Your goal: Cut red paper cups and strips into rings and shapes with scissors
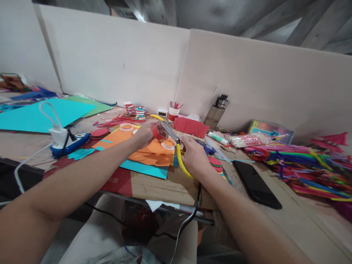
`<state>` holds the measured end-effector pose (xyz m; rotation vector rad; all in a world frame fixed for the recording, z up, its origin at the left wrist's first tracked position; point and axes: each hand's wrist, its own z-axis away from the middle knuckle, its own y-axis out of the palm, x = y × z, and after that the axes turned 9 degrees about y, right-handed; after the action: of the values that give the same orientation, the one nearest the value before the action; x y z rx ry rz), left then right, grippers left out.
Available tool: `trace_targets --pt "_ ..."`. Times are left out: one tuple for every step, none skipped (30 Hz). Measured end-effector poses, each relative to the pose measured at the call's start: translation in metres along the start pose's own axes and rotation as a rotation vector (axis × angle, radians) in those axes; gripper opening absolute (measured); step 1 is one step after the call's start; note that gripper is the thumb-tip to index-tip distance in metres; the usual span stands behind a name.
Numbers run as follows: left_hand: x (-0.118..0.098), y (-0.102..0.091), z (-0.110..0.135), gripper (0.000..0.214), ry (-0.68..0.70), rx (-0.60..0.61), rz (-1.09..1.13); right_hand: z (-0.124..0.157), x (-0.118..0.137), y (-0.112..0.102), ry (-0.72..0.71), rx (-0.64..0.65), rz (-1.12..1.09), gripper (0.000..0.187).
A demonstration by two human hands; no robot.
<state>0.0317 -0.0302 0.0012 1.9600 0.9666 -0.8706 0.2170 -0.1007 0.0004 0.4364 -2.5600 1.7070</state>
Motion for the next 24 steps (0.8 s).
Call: trace_targets --pt "0.0 0.0 0.0 0.037 0.015 -0.009 -0.02 0.0 0.0 0.0 0.004 0.0 0.0 0.028" --pt "0.0 0.0 0.0 0.038 0.033 -0.02 -0.036 0.0 0.001 -0.001 0.007 -0.001 0.0 0.028" --pt "0.0 -0.001 0.0 0.038 0.049 -0.029 -0.045 0.0 0.001 -0.001 0.009 -0.001 0.001 0.029" --pt "0.0 -0.001 0.0 0.038 0.063 -0.037 -0.045 0.0 0.001 -0.001 0.009 0.0 0.004 0.029" --pt "0.001 -0.002 0.0 0.039 0.072 -0.042 -0.04 0.0 0.001 -0.001 0.01 0.0 0.009 0.029" --pt "0.001 -0.002 -0.001 0.039 0.077 -0.045 -0.032 0.0 0.001 -0.001 0.008 0.0 0.013 0.03" --pt "0.001 -0.003 -0.001 0.039 0.08 -0.048 -0.024 0.0 0.0 -0.001 0.005 -0.001 0.015 0.031" --pt "0.001 -0.003 -0.001 0.039 0.08 -0.051 -0.019 0.001 0.0 0.0 0.002 -0.002 0.014 0.031" --pt "0.001 -0.003 -0.002 0.039 0.078 -0.055 -0.018 0.001 0.0 0.0 -0.001 -0.004 0.01 0.032" --pt "0.001 -0.003 -0.002 0.039 0.075 -0.055 -0.025 0.001 0.0 0.001 -0.001 -0.007 0.003 0.032" --pt "0.001 -0.003 -0.002 0.038 0.071 -0.052 -0.035 0.001 0.0 0.001 -0.002 -0.009 -0.005 0.033" --pt "0.001 -0.003 -0.002 0.037 0.067 -0.047 -0.045 0.002 0.0 0.002 -0.001 -0.009 -0.012 0.035" --pt "0.001 -0.003 -0.002 0.036 0.063 -0.038 -0.053 0.002 0.0 0.002 0.001 -0.007 -0.017 0.036" --pt "0.002 -0.003 -0.001 0.036 0.057 -0.029 -0.058 0.002 0.001 0.003 0.006 -0.003 -0.019 0.037" --pt "0.002 -0.003 -0.001 0.035 0.051 -0.021 -0.06 0.002 0.001 0.003 0.011 0.003 -0.02 0.038" --pt "0.003 -0.003 -0.001 0.035 0.047 -0.015 -0.058 0.002 0.001 0.003 0.016 0.009 -0.018 0.038" --pt "0.004 -0.003 -0.001 0.034 0.043 -0.01 -0.057 0.002 0.001 0.004 0.017 0.014 -0.014 0.038" --pt "0.005 -0.004 -0.001 0.034 0.042 -0.006 -0.058 0.002 0.001 0.004 0.016 0.014 -0.01 0.038" --pt "0.006 -0.005 -0.001 0.033 0.046 -0.006 -0.059 0.002 0.001 0.004 0.01 0.014 -0.005 0.038" --pt "0.007 -0.006 -0.002 0.033 0.052 -0.007 -0.06 0.002 0.0 0.004 0.002 0.014 -0.001 0.039" --pt "0.008 -0.007 -0.002 0.032 0.058 -0.005 -0.06 0.001 0.0 0.003 -0.006 0.014 0.001 0.039" --pt "0.009 -0.008 -0.002 0.031 0.063 -0.004 -0.061 0.001 -0.001 0.003 -0.012 0.016 0.001 0.039" --pt "0.01 -0.009 -0.003 0.031 0.065 -0.003 -0.061 0.001 -0.001 0.003 -0.013 0.018 0.0 0.038" --pt "0.01 -0.01 -0.003 0.03 0.066 -0.001 -0.061 0.001 -0.001 0.003 -0.014 0.019 -0.002 0.038"
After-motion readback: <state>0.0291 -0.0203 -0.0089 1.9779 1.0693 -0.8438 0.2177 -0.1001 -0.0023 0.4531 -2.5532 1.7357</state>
